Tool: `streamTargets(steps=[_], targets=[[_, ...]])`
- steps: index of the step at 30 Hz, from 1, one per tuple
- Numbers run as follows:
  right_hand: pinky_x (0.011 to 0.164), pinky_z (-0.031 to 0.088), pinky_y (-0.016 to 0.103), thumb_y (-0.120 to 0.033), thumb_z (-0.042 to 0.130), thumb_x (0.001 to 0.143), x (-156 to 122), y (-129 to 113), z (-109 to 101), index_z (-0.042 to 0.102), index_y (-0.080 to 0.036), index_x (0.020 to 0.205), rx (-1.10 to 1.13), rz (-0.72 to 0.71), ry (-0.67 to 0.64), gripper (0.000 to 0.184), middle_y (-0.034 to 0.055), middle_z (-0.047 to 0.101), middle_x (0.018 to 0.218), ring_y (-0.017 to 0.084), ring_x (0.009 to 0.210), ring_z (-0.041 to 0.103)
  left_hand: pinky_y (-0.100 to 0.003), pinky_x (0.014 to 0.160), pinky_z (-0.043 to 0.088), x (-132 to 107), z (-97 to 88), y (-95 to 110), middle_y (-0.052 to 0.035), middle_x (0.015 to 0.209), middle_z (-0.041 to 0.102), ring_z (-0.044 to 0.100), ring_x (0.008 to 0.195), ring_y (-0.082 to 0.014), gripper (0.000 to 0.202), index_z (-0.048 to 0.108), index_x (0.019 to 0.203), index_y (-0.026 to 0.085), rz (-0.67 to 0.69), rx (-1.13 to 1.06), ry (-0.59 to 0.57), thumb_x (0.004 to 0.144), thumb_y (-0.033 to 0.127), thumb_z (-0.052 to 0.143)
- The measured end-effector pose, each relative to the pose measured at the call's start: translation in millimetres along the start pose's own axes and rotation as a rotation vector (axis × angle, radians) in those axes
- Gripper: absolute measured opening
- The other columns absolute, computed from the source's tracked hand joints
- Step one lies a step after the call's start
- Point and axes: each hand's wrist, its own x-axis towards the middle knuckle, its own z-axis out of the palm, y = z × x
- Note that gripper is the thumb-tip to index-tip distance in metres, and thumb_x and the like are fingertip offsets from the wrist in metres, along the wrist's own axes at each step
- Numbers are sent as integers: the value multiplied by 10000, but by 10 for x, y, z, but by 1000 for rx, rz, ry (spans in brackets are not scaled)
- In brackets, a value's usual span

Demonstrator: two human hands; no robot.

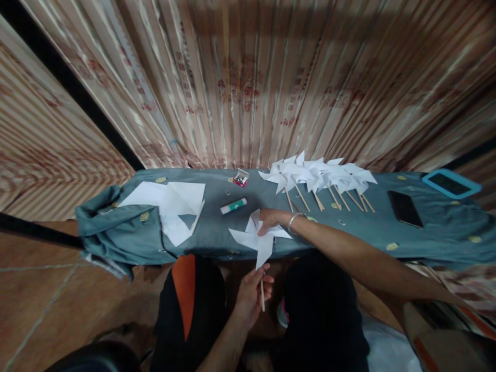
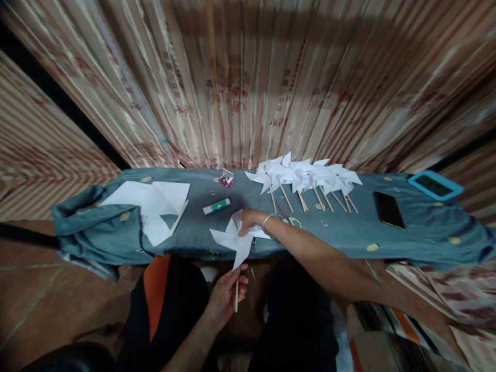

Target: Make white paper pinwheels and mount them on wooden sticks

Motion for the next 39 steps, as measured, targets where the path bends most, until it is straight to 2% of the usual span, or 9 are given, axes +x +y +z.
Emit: streamTargets(steps=[3,6,10,15,21,25,32,39], targets=[[650,462,295,-287,871,369,8,-25,-50,643,-184,488,-26,26,-115,277,8,641,555,214,641,610,-189,415,233,-25,-3,-48,35,531,563,400,378,-38,523,687,926,124,-41,-32,-90,526,411,865],[675,456,279,-325,872,383,-24,-58,-85,666,-197,533,-29,16,-161,285,0,660,606,207,677,616,-200,405,193,-30,17,-101,48,517,534,357,359,-27,568,679,925,124,-31,9,-126,525,494,840],[651,440,264,-319,871,390,-57,-105,-108,626,-202,480,-45,14,-179,286,-19,612,544,200,661,603,-216,384,161,-28,36,-160,48,493,530,318,330,-28,579,665,891,129,39,118,-105,579,607,760],[647,416,265,-269,846,456,-58,-141,-125,627,-195,486,-75,18,-217,233,-14,606,557,197,662,593,-212,357,140,0,29,-202,45,455,541,289,294,-25,623,650,835,125,93,160,-72,564,681,728],[674,416,266,-289,834,495,-91,-156,-132,660,-192,529,-112,11,-224,202,5,636,632,212,726,605,-202,338,140,43,25,-254,50,436,535,277,275,-21,638,638,811,128,78,120,-71,541,698,735],[591,397,249,-270,798,547,-119,-168,-138,670,-199,549,-122,-17,-224,146,-15,609,587,170,624,571,-199,334,145,44,44,-256,52,426,528,278,270,-24,641,638,796,133,72,118,-69,530,709,736],[514,361,236,-280,847,501,-135,-183,-119,610,-197,461,-155,35,-144,254,-35,517,471,137,530,519,-190,333,178,61,71,-295,50,418,530,310,273,-31,655,637,784,137,76,126,-52,514,726,733],[536,376,228,-318,764,652,-180,-242,-137,706,-168,691,-276,40,-251,165,-1,634,660,155,630,579,-185,325,179,104,92,-371,48,415,531,334,279,-42,642,632,785,133,100,108,-59,543,721,720]])
